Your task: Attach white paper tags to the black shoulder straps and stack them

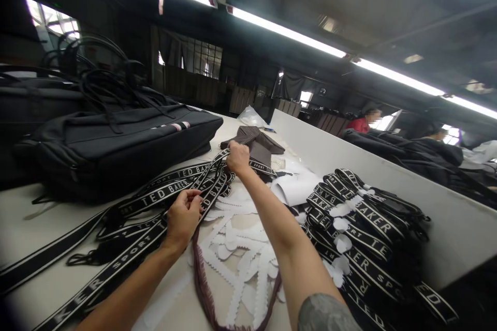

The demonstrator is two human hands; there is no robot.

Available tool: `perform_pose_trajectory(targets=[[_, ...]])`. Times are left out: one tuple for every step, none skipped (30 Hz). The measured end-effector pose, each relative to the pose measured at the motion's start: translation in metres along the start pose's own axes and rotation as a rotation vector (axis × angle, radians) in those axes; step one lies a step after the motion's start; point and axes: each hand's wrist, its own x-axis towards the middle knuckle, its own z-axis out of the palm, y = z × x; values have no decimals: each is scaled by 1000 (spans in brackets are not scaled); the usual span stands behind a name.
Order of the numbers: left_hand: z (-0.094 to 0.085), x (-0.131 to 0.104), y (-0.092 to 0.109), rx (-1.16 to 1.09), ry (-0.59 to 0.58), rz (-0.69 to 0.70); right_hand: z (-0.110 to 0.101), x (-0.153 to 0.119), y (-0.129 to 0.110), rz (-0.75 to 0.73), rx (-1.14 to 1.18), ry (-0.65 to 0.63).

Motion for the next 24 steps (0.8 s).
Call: perform_pose_trajectory(targets=[[1,0,-1,8,-3,1,-20,5,5,28,-1,60],[1,-1,-2,12,-11,4,-41,9,12,53,14,129],[2,-2,-2,17,-21,12,-62,14,19,64,50,206],[3,-3,-2,24,-31,25,-83,18,26,56,105,284],[5,-4,-2,31,-40,43,-102,22,34,31,174,346],[6,-5,-2,38,-50,63,-119,26,41,-7,250,382],[7,-6,-2,44,-59,83,-134,30,48,-45,323,384],[7,-7,-2,51,-66,104,-146,33,54,-67,384,352],[8,-7,-1,59,-72,126,-155,36,60,-58,446,302],[8,-7,0,67,-77,147,-161,38,65,-22,506,252],[7,-6,0,77,-81,164,-165,39,69,26,559,212],[7,-5,1,85,-83,173,-168,40,72,76,601,184],[6,-4,2,91,-85,172,-169,39,74,120,632,163],[5,-3,2,95,-89,164,-169,39,75,152,651,146],[4,-2,2,102,-92,154,-169,38,75,173,661,129],[3,-1,2,113,-97,151,-168,36,74,188,669,108],[3,0,1,133,-98,162,-168,35,73,206,682,83],[3,1,-1,166,-99,193,-167,35,70,224,696,60],[3,1,-3,210,-98,242,-167,35,67,241,710,42],[4,2,-6,260,-96,297,-167,36,64,258,723,32],[4,3,-9,310,-100,345,-167,39,60,277,737,30],[5,3,-13,353,-110,374,-168,43,57,297,751,42],[6,4,-17,387,-126,384,-169,48,53,318,764,66],[6,5,-20,409,-142,380,-172,54,50,339,777,107]])
